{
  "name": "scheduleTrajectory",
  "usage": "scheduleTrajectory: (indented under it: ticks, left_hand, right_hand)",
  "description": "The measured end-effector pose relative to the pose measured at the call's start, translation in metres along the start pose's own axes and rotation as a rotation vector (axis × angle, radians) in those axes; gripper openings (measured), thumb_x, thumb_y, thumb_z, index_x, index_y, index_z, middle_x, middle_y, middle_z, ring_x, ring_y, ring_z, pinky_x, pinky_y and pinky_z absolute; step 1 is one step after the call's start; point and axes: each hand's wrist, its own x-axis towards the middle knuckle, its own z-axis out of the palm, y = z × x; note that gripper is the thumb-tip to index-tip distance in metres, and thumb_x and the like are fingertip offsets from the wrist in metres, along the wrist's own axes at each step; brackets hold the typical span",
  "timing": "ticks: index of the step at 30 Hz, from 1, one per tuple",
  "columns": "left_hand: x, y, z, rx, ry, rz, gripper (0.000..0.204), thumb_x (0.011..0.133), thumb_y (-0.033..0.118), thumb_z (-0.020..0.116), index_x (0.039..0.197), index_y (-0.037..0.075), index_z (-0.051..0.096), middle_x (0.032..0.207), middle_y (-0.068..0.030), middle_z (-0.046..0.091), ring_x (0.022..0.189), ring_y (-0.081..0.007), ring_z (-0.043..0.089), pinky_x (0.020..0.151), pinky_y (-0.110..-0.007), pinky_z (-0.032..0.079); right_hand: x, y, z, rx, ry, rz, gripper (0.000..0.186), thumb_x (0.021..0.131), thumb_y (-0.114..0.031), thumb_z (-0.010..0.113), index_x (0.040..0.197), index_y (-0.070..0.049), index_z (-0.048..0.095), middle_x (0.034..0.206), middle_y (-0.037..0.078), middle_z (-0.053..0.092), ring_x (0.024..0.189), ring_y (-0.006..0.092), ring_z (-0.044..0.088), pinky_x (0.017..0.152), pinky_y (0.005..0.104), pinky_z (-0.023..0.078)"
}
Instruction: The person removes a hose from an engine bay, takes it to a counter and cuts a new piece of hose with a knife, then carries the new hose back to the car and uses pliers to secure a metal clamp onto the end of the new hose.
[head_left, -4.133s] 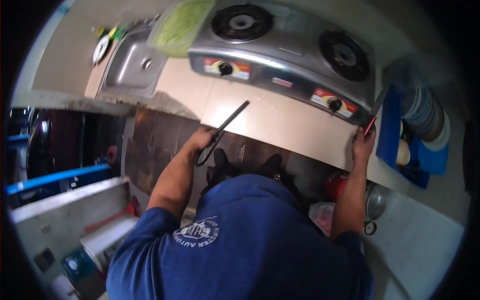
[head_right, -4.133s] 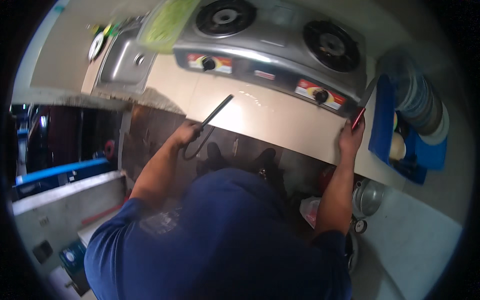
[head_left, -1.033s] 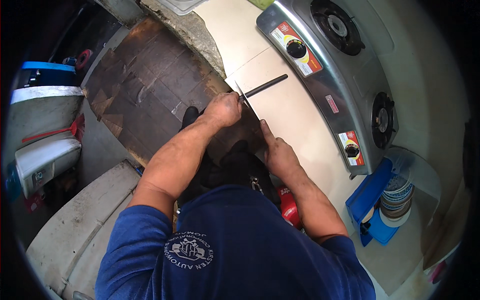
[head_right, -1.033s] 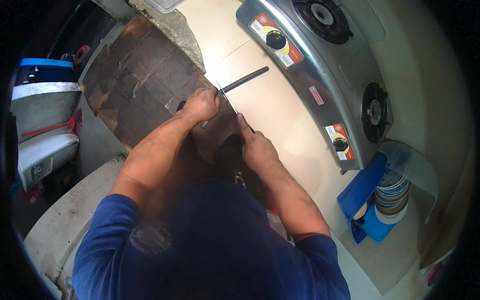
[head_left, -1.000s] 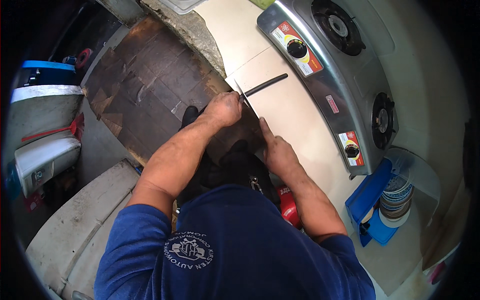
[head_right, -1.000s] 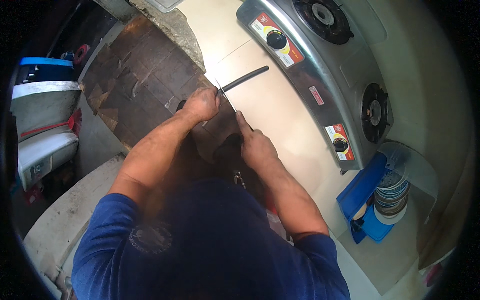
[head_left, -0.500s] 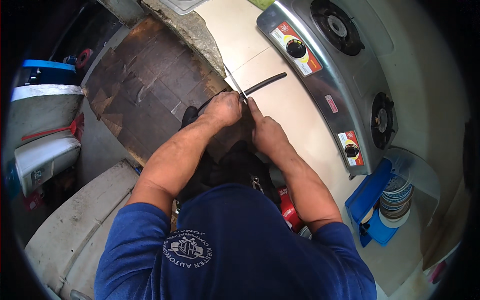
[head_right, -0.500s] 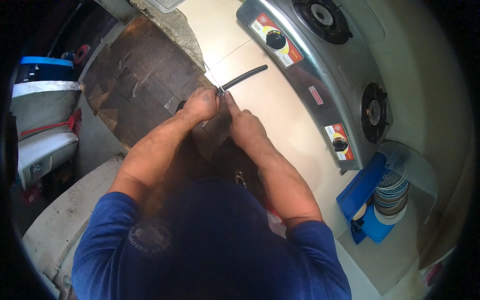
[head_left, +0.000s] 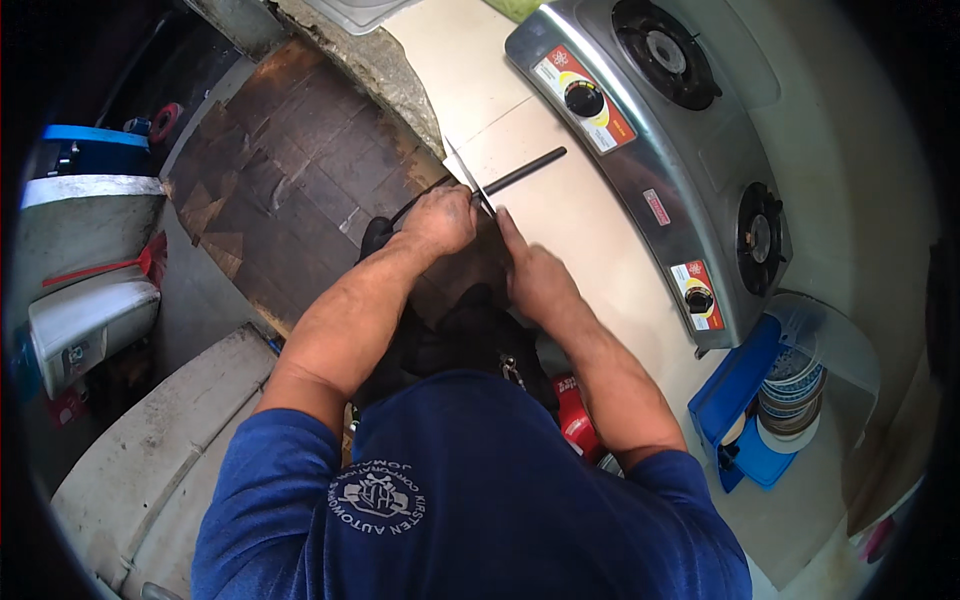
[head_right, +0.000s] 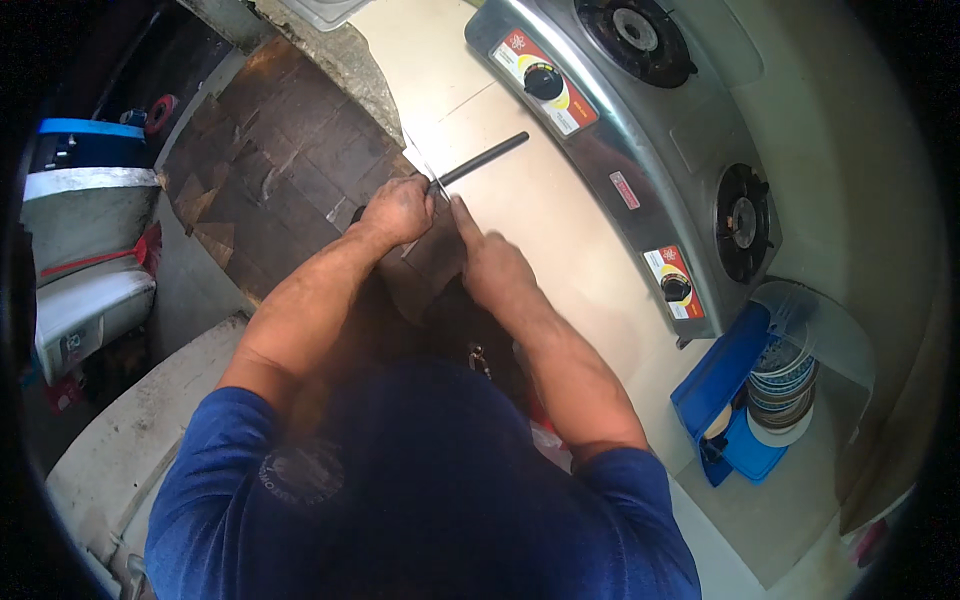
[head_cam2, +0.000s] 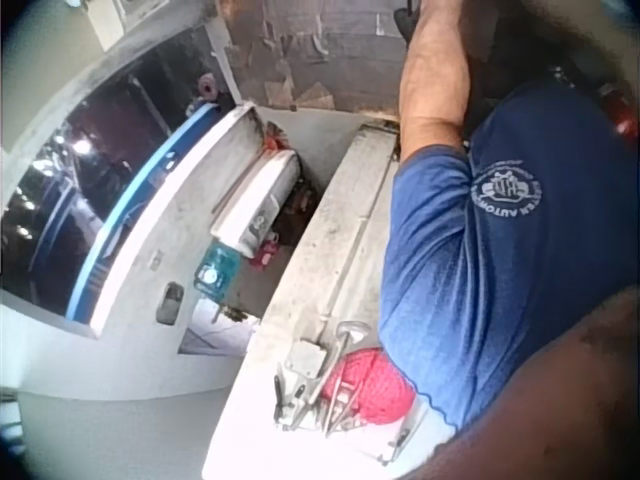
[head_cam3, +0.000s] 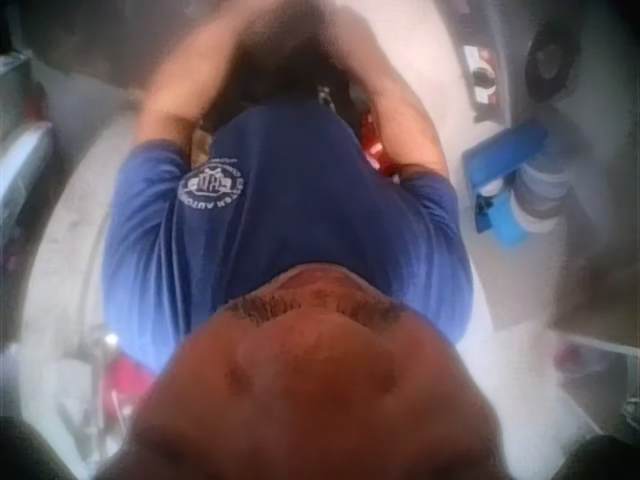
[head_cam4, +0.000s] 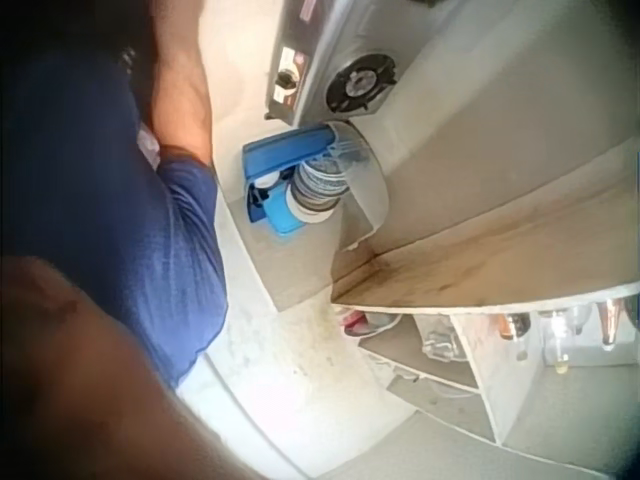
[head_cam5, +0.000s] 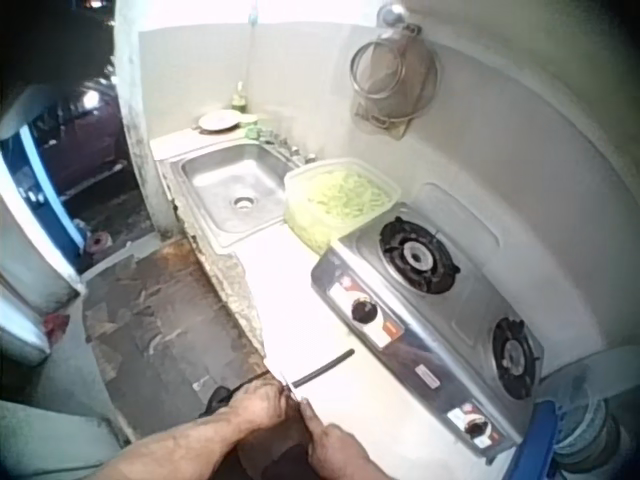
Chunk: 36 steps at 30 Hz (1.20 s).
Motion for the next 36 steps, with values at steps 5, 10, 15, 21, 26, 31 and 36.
scheduleTrajectory:
  ticks: [5,10,15,21,26,31,36]
  left_hand:
    - [0.003,0.005,0.005,0.002,-0.006,-0.001,0.027,0.089,0.02,0.051,0.096,-0.004,0.061,0.103,-0.0245,0.064,0.103,-0.0378,0.06,0.092,-0.045,0.046]
    - [-0.001,0.006,0.004,-0.016,0.055,-0.012,0.025,0.089,0.02,0.051,0.095,-0.003,0.061,0.099,-0.0239,0.064,0.099,-0.0379,0.061,0.091,-0.045,0.047]
    - [0.002,-0.001,0.014,-0.024,0.096,0.022,0.024,0.09,0.02,0.052,0.094,-0.002,0.061,0.098,-0.0231,0.064,0.098,-0.0381,0.061,0.089,-0.045,0.047]
    - [0.0,-0.008,0.019,-0.003,0.108,0.018,0.024,0.088,0.02,0.055,0.095,-0.002,0.06,0.097,-0.022,0.065,0.098,-0.0376,0.061,0.088,-0.044,0.048]
    - [0.004,-0.005,0.028,-0.012,0.199,0.05,0.021,0.087,0.019,0.056,0.093,-0.001,0.06,0.097,-0.0205,0.064,0.096,-0.0372,0.061,0.086,-0.044,0.048]
    - [0.001,-0.017,0.034,-0.013,0.257,0.106,0.019,0.087,0.019,0.057,0.088,0.0,0.058,0.091,-0.0197,0.064,0.092,-0.0369,0.062,0.083,-0.045,0.048]
    - [0.003,-0.02,0.041,-0.028,0.328,0.17,0.017,0.086,0.018,0.058,0.085,0.001,0.057,0.088,-0.0192,0.063,0.088,-0.0367,0.062,0.079,-0.045,0.049]
  right_hand:
    - [-0.014,0.008,0.0,-0.039,-0.078,0.06,0.078,0.084,-0.005,0.053,0.151,-0.022,0.018,0.086,0.027,0.061,0.079,0.0426,0.064,0.073,0.0507,0.052]
    - [-0.001,0.003,0.0,-0.01,-0.008,0.005,0.079,0.083,-0.005,0.053,0.152,-0.021,0.017,0.085,0.027,0.061,0.079,0.0424,0.064,0.073,0.0504,0.052]
    - [-0.024,0.01,-0.009,-0.039,-0.095,0.061,0.079,0.084,-0.004,0.052,0.152,-0.022,0.016,0.086,0.027,0.062,0.08,0.0421,0.064,0.074,0.05,0.052]
    - [-0.028,0.008,-0.012,-0.043,-0.102,0.054,0.079,0.084,-0.003,0.051,0.152,-0.022,0.016,0.088,0.028,0.062,0.083,0.0414,0.065,0.076,0.0498,0.052]
    - [-0.026,0.001,-0.02,-0.081,-0.17,0.123,0.078,0.085,-0.003,0.05,0.152,-0.021,0.016,0.09,0.027,0.063,0.086,0.0413,0.065,0.078,0.0495,0.052]
    - [-0.029,-0.001,-0.025,-0.079,-0.203,0.102,0.08,0.083,-0.003,0.052,0.152,-0.021,0.015,0.091,0.028,0.063,0.087,0.0411,0.065,0.08,0.049,0.052]
    - [-0.019,-0.005,-0.031,-0.093,-0.187,0.082,0.082,0.082,-0.003,0.053,0.152,-0.02,0.013,0.091,0.028,0.064,0.086,0.0413,0.065,0.08,0.0493,0.052]
